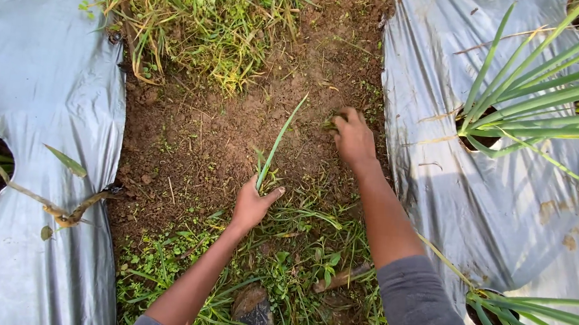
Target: The person removes weeds from the soil between rows of plants growing through plastic mulch. They pull the weeds by hand and use a small hand hoe to loosen the soil and uproot the vegetation.
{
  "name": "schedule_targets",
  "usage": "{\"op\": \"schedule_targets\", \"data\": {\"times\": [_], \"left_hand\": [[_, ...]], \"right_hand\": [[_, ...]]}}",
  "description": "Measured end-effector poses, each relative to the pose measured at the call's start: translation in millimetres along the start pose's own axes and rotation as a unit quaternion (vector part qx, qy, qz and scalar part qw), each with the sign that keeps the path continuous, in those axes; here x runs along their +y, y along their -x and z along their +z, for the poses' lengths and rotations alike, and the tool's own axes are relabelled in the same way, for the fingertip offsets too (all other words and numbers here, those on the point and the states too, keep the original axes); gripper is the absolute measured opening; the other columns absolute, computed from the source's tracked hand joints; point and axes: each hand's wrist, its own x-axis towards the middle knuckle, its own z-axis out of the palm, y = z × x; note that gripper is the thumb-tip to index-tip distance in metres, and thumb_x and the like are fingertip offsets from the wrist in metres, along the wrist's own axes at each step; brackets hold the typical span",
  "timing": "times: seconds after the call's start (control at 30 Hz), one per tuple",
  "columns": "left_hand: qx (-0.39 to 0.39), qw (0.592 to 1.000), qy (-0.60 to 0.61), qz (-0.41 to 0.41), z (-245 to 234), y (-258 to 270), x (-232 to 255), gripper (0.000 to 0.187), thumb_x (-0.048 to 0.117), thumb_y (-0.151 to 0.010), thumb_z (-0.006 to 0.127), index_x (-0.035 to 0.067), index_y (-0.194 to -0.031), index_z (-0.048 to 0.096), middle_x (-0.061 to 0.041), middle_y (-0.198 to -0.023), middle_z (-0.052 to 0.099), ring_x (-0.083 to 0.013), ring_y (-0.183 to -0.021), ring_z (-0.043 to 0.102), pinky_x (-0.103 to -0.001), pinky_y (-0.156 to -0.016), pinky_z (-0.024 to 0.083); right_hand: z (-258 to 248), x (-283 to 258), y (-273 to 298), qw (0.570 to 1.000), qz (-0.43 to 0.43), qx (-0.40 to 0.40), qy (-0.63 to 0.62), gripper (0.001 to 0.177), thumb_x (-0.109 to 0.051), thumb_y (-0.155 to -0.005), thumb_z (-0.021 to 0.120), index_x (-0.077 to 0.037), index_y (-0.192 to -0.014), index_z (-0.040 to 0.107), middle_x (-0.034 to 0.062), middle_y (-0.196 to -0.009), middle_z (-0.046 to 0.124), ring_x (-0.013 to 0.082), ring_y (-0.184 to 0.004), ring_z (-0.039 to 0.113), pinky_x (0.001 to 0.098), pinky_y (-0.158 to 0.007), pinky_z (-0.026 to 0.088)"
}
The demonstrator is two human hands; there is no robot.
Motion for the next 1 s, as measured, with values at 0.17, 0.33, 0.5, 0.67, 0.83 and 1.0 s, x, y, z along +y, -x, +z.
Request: {"op": "schedule_targets", "data": {"times": [0.17,0.33,0.5,0.67,0.83,1.0], "left_hand": [[0.003,1.0,0.021,-0.009,-4.3,7.2,24.0,0.084,0.025,-0.092,0.082,-0.023,-0.145,0.037,-0.014,-0.065,0.063,-0.0042,-0.037,0.039,-0.019,-0.032,0.03],[0.005,0.997,0.033,-0.062,-5.8,27.2,58.8,0.101,0.051,-0.09,0.077,-0.018,-0.152,0.034,-0.038,-0.144,0.051,-0.0438,-0.138,0.05,-0.055,-0.112,0.043],[-0.054,0.995,0.022,-0.077,12.0,27.9,83.8,0.116,0.064,-0.087,0.072,-0.013,-0.157,0.022,-0.037,-0.157,0.032,-0.0494,-0.149,0.03,-0.064,-0.123,0.024],[-0.045,0.994,0.101,0.024,43.8,8.9,10.8,0.076,0.039,-0.091,0.082,-0.01,-0.14,0.051,-0.026,-0.123,0.066,-0.0317,-0.116,0.061,-0.051,-0.099,0.05],[-0.066,0.995,0.072,0.026,37.5,19.8,7.0,0.076,0.045,-0.094,0.076,-0.01,-0.14,0.051,-0.025,-0.115,0.07,-0.0291,-0.106,0.066,-0.052,-0.09,0.052],[-0.038,0.995,-0.046,0.082,38.3,42.7,36.8,0.055,0.032,-0.098,0.07,-0.014,-0.127,0.061,-0.014,-0.066,0.062,-0.0161,-0.055,0.055,-0.038,-0.053,0.043]], "right_hand": [[50.8,34.5,3.5,0.999,0.024,0.0,0.04,0.019,-0.004,-0.096,0.073,-0.002,-0.114,0.07,0.016,-0.118,0.062,0.0377,-0.113,0.067,0.0466,-0.09,0.066],[-5.7,-20.9,44.6,0.973,0.145,0.043,-0.174,0.02,-0.012,-0.089,0.079,-0.017,-0.107,0.075,0.0077,-0.104,0.07,0.0357,-0.111,0.064,0.0511,-0.099,0.05],[-30.9,-113.8,118.4,0.906,0.187,0.092,-0.368,0.009,-0.013,-0.084,0.083,-0.008,-0.091,0.081,0.0158,-0.089,0.078,0.035,-0.093,0.075,0.0465,-0.083,0.057],[-21.3,-147.3,165.4,0.879,0.201,0.083,-0.425,0.017,-0.015,-0.088,0.076,-0.003,-0.101,0.078,0.0201,-0.098,0.077,0.0375,-0.1,0.073,0.0485,-0.087,0.056],[-56.5,-153.8,196.6,0.782,0.199,-0.011,-0.591,0.067,0.008,-0.09,0.045,0.01,-0.155,0.035,0.0343,-0.139,0.057,0.0435,-0.133,0.055,0.0528,-0.109,0.048],[-122.1,-153.6,205.2,0.798,0.243,-0.073,-0.546,0.062,0.006,-0.096,0.051,-0.001,-0.156,0.038,0.0286,-0.134,0.065,0.0397,-0.123,0.066,0.0384,-0.083,0.059]]}}
